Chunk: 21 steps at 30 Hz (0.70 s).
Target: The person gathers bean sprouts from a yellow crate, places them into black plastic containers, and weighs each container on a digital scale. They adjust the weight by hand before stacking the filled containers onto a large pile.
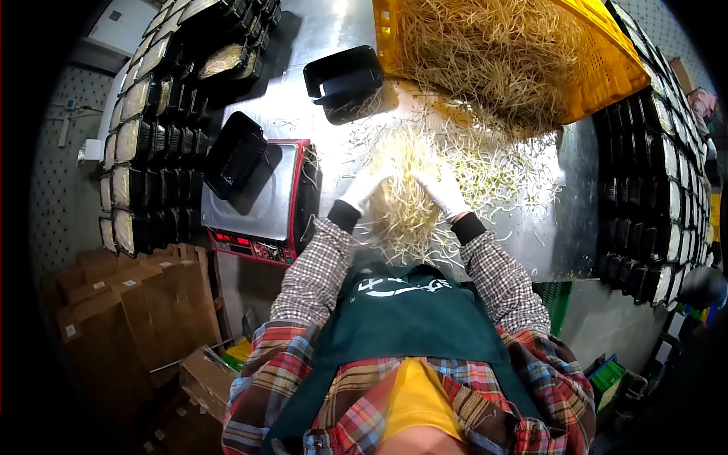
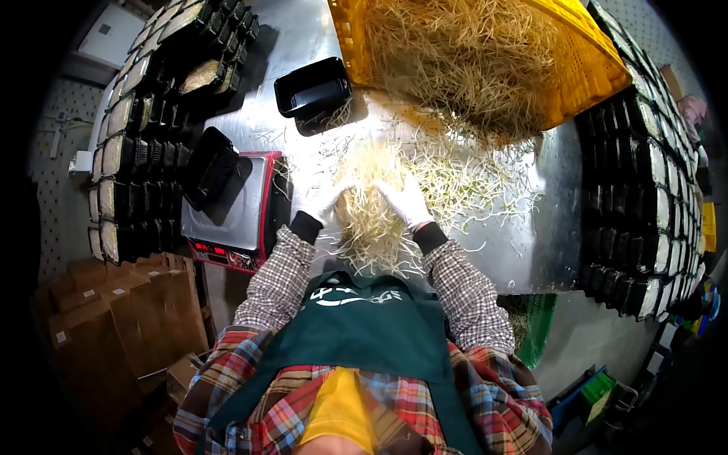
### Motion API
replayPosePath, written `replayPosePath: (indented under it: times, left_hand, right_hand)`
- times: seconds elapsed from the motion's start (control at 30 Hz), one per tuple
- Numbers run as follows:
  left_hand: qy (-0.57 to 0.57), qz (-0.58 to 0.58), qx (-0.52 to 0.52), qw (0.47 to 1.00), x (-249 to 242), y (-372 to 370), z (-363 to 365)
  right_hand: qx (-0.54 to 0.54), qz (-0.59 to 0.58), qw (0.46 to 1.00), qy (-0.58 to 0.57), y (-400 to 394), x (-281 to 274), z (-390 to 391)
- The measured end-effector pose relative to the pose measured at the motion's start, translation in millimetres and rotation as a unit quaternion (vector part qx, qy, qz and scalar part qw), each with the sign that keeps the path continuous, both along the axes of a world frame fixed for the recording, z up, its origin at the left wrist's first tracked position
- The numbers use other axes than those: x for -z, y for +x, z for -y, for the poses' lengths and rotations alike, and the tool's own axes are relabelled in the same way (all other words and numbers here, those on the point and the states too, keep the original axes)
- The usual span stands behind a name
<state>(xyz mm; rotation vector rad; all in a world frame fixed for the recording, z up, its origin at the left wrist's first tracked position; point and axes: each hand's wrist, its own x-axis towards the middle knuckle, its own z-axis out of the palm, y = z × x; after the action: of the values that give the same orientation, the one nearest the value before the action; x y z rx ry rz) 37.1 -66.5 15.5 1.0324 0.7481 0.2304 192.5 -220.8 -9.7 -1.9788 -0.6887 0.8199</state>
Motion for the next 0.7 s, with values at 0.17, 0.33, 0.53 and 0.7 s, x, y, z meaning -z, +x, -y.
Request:
replayPosePath:
  times: [0.17,0.33,0.53,0.7]
  left_hand:
    - [0.164,-0.112,-0.013,0.980,86,-19,-18]
    - [-0.184,-0.013,-0.079,0.980,12,20,33]
    - [-0.326,0.087,-0.103,0.936,-14,18,72]
    - [-0.260,-0.108,0.091,0.955,-17,4,63]
  right_hand:
    - [0.043,0.179,0.976,-0.114,-16,-10,2]
    - [-0.093,0.112,0.989,0.020,-16,-8,-32]
    - [-0.295,0.161,0.930,-0.150,50,-62,-45]
    - [-0.285,0.364,0.836,-0.297,-3,-85,-22]
